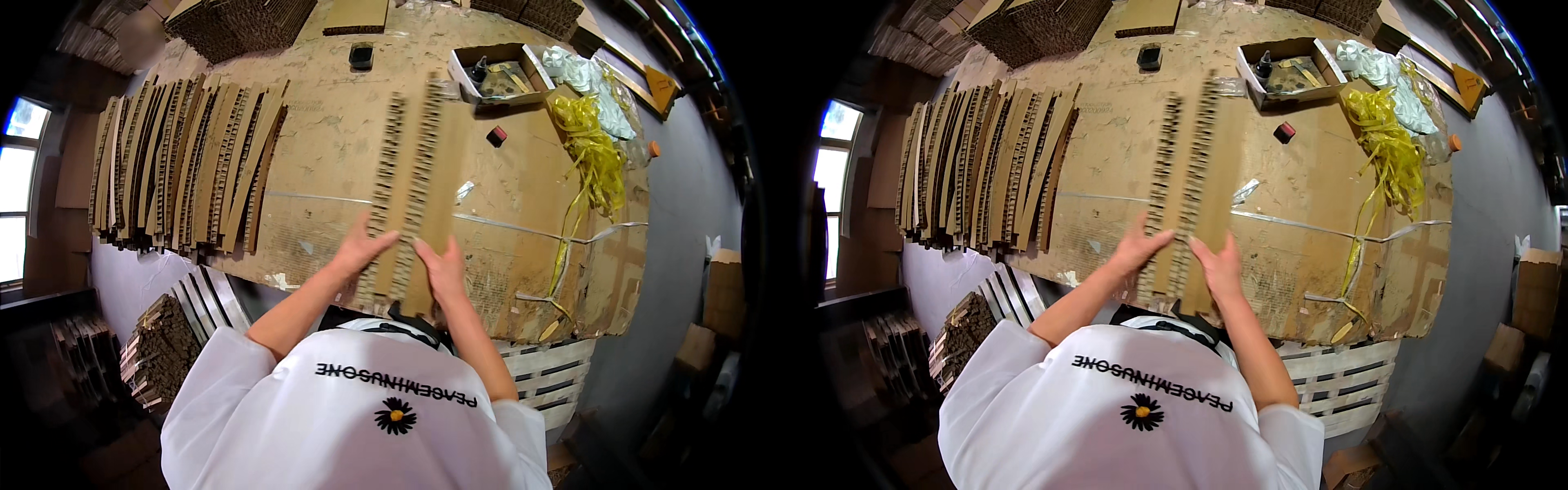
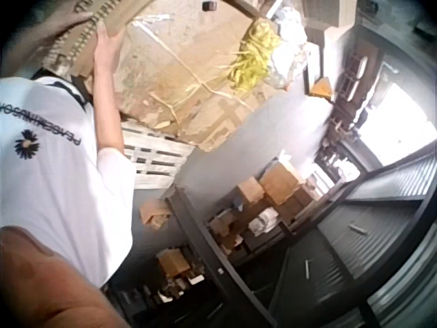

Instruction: The person repeatedly marks thin cardboard strips with a small red marker, then stacks them on a table. The person handles the strips one at a time, aligning them before marking and stacking them in a pile.

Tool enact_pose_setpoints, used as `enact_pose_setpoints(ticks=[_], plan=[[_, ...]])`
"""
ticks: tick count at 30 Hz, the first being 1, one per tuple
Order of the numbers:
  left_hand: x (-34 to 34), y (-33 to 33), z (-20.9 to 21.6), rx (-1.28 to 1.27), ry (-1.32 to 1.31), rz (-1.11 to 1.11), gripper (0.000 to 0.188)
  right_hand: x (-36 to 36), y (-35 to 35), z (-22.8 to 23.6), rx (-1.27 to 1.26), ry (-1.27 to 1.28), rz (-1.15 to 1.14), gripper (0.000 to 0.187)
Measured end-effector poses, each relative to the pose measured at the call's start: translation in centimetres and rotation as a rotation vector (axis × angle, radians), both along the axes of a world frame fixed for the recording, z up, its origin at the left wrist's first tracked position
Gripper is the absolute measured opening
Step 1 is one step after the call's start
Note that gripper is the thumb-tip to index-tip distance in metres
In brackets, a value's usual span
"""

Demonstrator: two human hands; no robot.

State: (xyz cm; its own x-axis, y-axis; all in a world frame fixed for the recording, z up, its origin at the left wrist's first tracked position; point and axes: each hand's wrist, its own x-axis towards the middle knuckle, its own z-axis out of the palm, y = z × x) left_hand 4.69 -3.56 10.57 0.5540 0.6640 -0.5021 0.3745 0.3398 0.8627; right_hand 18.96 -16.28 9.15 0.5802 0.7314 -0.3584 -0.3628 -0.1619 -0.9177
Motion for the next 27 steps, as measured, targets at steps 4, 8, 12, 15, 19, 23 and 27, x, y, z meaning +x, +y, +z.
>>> enact_pose_setpoints(ticks=[4,8,12,15,19,23,27], plan=[[-4.9,5.3,-4.6,0.330,0.322,0.009,0.066,-1.1,3.4,-6.4,-0.350,-0.345,0.103,0.037],[-10.8,8.1,-9.0,0.731,0.442,0.102,0.056,0.9,1.5,-8.3,-0.495,-0.602,0.095,0.032],[-13.0,8.8,-10.3,0.789,0.539,0.248,0.050,0.7,0.5,-7.3,-0.520,-0.549,0.106,0.031],[-12.7,8.7,-10.4,0.809,0.490,0.340,0.051,0.2,1.6,-6.6,-0.555,-0.760,0.103,0.034],[-11.6,8.7,-9.1,0.823,0.616,0.279,0.054,-0.8,2.8,-5.0,-0.511,-1.246,0.057,0.036],[-11.6,8.8,-8.8,0.754,0.571,0.270,0.050,-5.2,6.7,-2.3,-0.384,-1.132,0.342,0.044],[-11.1,8.5,-8.4,0.782,0.477,0.405,0.048,-6.4,10.0,-2.8,-0.547,-1.149,0.570,0.050]])
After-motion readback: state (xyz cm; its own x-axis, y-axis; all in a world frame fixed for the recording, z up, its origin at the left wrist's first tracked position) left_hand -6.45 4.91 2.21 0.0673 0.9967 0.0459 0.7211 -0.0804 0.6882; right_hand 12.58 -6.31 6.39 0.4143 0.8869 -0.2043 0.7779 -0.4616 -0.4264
